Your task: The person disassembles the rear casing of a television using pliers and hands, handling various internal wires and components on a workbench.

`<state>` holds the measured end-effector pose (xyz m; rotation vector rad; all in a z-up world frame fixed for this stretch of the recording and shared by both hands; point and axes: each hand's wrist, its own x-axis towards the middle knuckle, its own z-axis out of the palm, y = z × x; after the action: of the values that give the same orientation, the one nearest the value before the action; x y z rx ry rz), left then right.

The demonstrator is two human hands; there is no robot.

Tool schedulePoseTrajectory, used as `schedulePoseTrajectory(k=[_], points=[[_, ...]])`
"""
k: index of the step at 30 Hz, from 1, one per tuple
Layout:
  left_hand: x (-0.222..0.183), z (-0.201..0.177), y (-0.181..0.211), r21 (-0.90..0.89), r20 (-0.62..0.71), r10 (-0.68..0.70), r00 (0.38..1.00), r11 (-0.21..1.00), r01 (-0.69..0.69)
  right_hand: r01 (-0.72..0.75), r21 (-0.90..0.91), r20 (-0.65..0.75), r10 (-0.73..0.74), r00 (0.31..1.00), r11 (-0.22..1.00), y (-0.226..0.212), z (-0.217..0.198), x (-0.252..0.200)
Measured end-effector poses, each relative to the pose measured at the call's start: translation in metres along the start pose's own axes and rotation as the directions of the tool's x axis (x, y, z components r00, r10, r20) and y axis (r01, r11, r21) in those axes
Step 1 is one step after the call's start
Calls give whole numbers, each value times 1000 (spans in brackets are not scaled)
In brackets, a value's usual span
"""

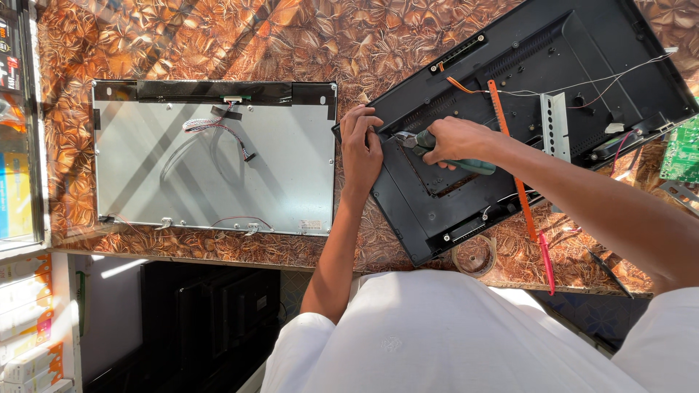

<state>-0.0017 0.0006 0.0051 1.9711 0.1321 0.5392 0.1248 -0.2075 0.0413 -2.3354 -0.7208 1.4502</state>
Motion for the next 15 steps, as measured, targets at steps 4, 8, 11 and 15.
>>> schedulePoseTrajectory(k=[4,8,11,15], points=[[0,0,1,12,7,-2,1000,1000,2,12,-122,-16,-14,1000,992,-7,-7,0],[1,-2,7,8,13,-8,1000,1000,8,-19,-253,-5,18,1000,967,-32,-20,-16],[0,1,-5,15,9,-2,1000,1000,2,-18,-324,-32,8,999,946,-27,-21,-7],[-1,0,-3,9,6,1,1000,1000,-1,-3,-402,-30,-10,999,916,-27,-25,3]])
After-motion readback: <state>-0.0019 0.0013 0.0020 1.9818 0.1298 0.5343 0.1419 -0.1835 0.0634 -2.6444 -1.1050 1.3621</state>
